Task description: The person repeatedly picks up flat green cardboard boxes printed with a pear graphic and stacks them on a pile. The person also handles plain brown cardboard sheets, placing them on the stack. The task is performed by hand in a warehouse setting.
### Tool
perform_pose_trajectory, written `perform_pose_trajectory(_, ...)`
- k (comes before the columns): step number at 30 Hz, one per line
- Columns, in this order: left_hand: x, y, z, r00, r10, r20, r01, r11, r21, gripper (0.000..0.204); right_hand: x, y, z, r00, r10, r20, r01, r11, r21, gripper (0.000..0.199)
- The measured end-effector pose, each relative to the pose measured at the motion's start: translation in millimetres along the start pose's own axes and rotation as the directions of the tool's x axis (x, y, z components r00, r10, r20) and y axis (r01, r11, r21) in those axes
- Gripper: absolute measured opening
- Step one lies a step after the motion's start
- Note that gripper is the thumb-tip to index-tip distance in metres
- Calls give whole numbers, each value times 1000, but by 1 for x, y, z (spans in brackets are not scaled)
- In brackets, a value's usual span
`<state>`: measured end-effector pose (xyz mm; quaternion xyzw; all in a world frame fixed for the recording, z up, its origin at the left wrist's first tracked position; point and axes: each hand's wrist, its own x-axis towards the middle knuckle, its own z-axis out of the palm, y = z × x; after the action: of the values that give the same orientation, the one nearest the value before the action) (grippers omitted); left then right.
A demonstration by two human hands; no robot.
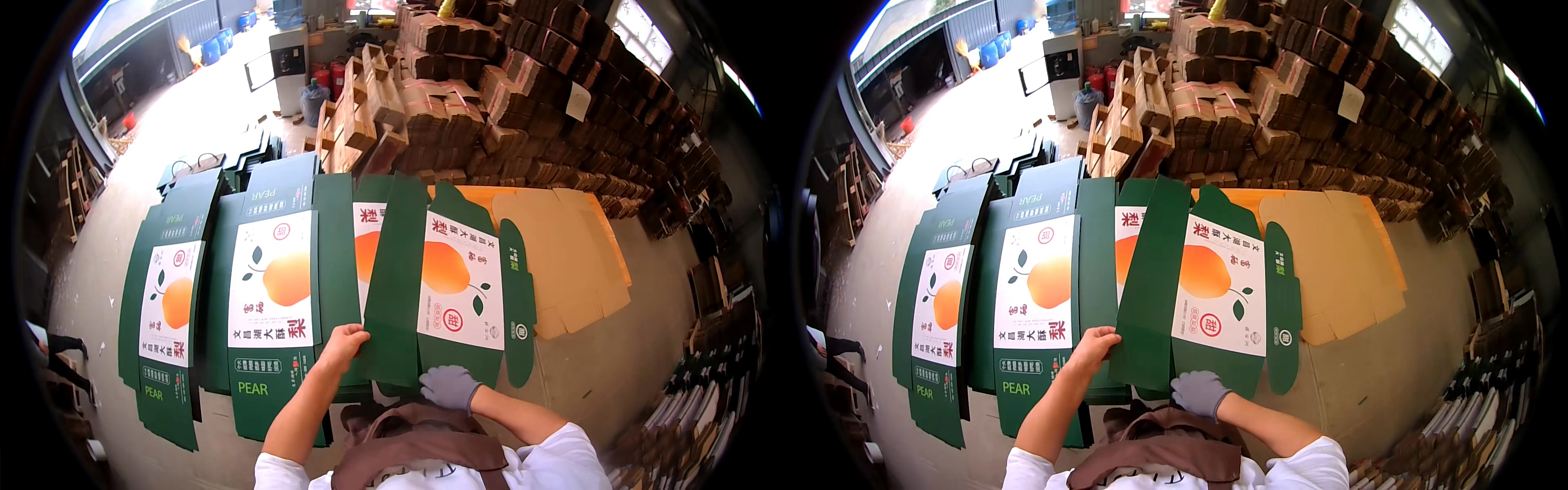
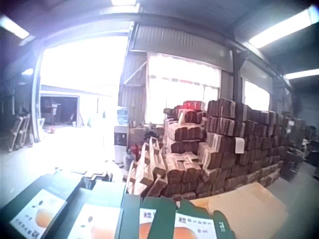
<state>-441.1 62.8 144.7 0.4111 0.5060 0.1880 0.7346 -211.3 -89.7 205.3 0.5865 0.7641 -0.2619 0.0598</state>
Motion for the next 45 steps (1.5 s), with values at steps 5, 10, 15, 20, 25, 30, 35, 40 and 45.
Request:
perform_pose_trajectory(5, -44, -46, 13, 987, 158, -16, -158, 987, -2, 19, 87, 124, -41, 983, 182, 23, -167, 839, 518, 44)
perform_pose_trajectory(10, -84, -40, 28, 978, 198, -65, -185, 968, 168, 19, 241, 222, -118, 829, 385, -405, 34, 689, 724, 70)
perform_pose_trajectory(15, -114, -7, 42, 960, 227, -164, -153, 916, 372, 23, 348, 257, -149, 829, 515, -217, -230, 668, 708, 87)
perform_pose_trajectory(20, -110, 2, 40, 944, 266, -197, -155, 882, 445, 22, 356, 251, -170, 872, 452, -188, -101, 541, 835, 52)
perform_pose_trajectory(25, -99, -28, 18, 942, 213, -260, -147, 957, 249, 22, 375, 239, -177, 851, 370, -373, 17, 689, 724, 71)
perform_pose_trajectory(30, -84, -61, -5, 907, 87, -412, -71, 996, 54, 23, 413, 225, -175, 745, 276, -608, 111, 847, 520, 92)
perform_pose_trajectory(35, -64, -87, -26, 785, 186, -591, -179, 981, 72, 31, 434, 172, -192, 720, 194, -666, 49, 944, 328, 80)
perform_pose_trajectory(40, -60, -102, -36, 693, 366, -622, -159, 918, 363, 47, 478, 143, -168, 770, 131, -624, 64, 958, 280, 69)
perform_pose_trajectory(45, -49, -110, -40, 702, 409, -583, -127, 878, 462, 55, 491, 135, -163, 815, 190, -548, -38, 960, 278, 54)
